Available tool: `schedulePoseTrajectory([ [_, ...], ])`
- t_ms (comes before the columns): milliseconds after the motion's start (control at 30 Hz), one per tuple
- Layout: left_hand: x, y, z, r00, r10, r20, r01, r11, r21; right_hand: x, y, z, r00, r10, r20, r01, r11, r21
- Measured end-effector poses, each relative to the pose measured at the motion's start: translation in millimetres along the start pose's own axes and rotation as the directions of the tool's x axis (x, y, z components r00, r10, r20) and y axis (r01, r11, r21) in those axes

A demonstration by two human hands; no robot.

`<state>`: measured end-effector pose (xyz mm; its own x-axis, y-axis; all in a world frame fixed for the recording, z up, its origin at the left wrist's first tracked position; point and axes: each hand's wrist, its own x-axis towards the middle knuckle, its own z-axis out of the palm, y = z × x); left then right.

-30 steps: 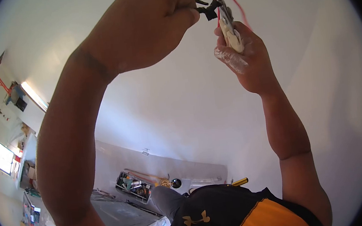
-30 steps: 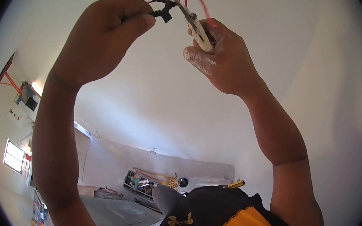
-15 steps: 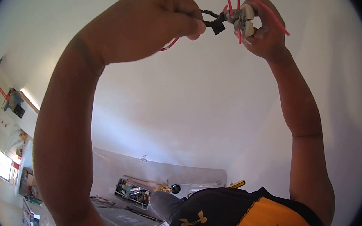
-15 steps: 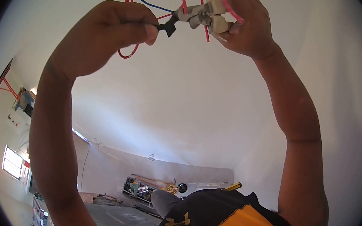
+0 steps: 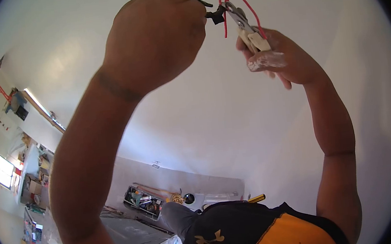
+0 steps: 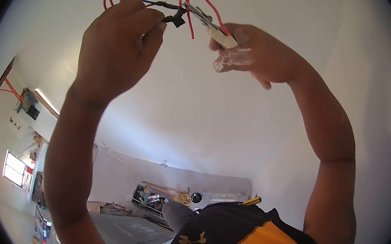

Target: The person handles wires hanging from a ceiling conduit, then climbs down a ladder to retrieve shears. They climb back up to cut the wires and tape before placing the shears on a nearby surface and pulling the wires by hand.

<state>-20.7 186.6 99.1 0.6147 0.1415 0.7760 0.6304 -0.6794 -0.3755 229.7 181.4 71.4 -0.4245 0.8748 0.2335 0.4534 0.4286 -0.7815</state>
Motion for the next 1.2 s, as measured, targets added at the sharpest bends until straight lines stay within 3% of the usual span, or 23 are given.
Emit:
schedulePoseTrajectory([
  [33,-1,0,1,0.994,0.073,-0.081,-0.063,0.990,0.123,2,3,5,1.000,-0.003,0.004,0.003,1.000,0.002],
  [67,-4,2,3,0.994,0.073,-0.080,-0.063,0.990,0.125,2,11,11,0.999,-0.032,0.020,0.029,0.991,0.132],
  [133,-5,3,5,0.982,0.133,-0.132,-0.089,0.952,0.295,2,12,18,0.998,-0.032,0.054,0.010,0.927,0.376],
  [367,-8,-3,9,0.976,0.181,-0.122,-0.126,0.924,0.361,15,17,26,0.999,-0.007,0.034,0.000,0.974,0.228],
  [433,-12,5,16,0.978,0.180,-0.107,-0.129,0.920,0.371,12,31,36,0.994,-0.070,-0.081,0.086,0.974,0.208],
  [533,-6,8,13,0.989,0.139,-0.054,-0.112,0.932,0.346,13,29,45,0.989,-0.058,-0.136,0.094,0.957,0.274],
  [667,-3,9,5,0.992,0.127,0.017,-0.122,0.899,0.421,11,28,36,0.999,0.020,0.038,-0.028,0.977,0.212],
  [767,-8,1,7,0.997,0.081,0.014,-0.081,0.927,0.365,7,43,46,0.987,0.093,0.134,-0.105,0.991,0.088],
  [833,-8,-1,-1,0.997,-0.065,0.041,0.060,0.991,0.124,13,71,53,0.995,-0.075,0.068,0.058,0.974,0.220],
  [867,-8,-6,-3,0.997,-0.065,0.037,0.060,0.989,0.132,6,59,47,0.995,0.069,0.075,-0.086,0.967,0.241],
  [900,-8,-13,-3,0.996,-0.031,0.086,0.030,0.999,0.022,5,61,48,0.995,0.060,0.077,-0.077,0.968,0.239],
  [933,-8,-17,-4,0.991,0.007,0.130,0.005,0.996,-0.090,5,65,49,0.999,0.026,-0.046,-0.018,0.985,0.174],
  [967,-6,-17,-7,0.992,0.007,0.127,0.004,0.997,-0.082,5,67,48,0.986,-0.017,-0.166,0.034,0.994,0.101],
  [1033,0,-18,-14,0.975,-0.007,0.223,0.048,0.983,-0.178,-2,55,38,0.981,0.016,-0.191,-0.018,1.000,-0.012],
  [1100,2,-23,-17,0.976,0.014,0.215,0.034,0.975,-0.219,-14,48,36,0.961,-0.171,-0.217,0.134,0.975,-0.175],
  [1133,2,-25,-16,0.977,0.039,0.208,0.018,0.965,-0.263,-22,46,32,0.960,-0.172,-0.219,0.134,0.975,-0.177],
  [1200,-1,-20,-16,0.984,0.006,0.177,0.044,0.960,-0.277,-37,39,17,0.898,-0.368,-0.240,0.321,0.923,-0.214],
])
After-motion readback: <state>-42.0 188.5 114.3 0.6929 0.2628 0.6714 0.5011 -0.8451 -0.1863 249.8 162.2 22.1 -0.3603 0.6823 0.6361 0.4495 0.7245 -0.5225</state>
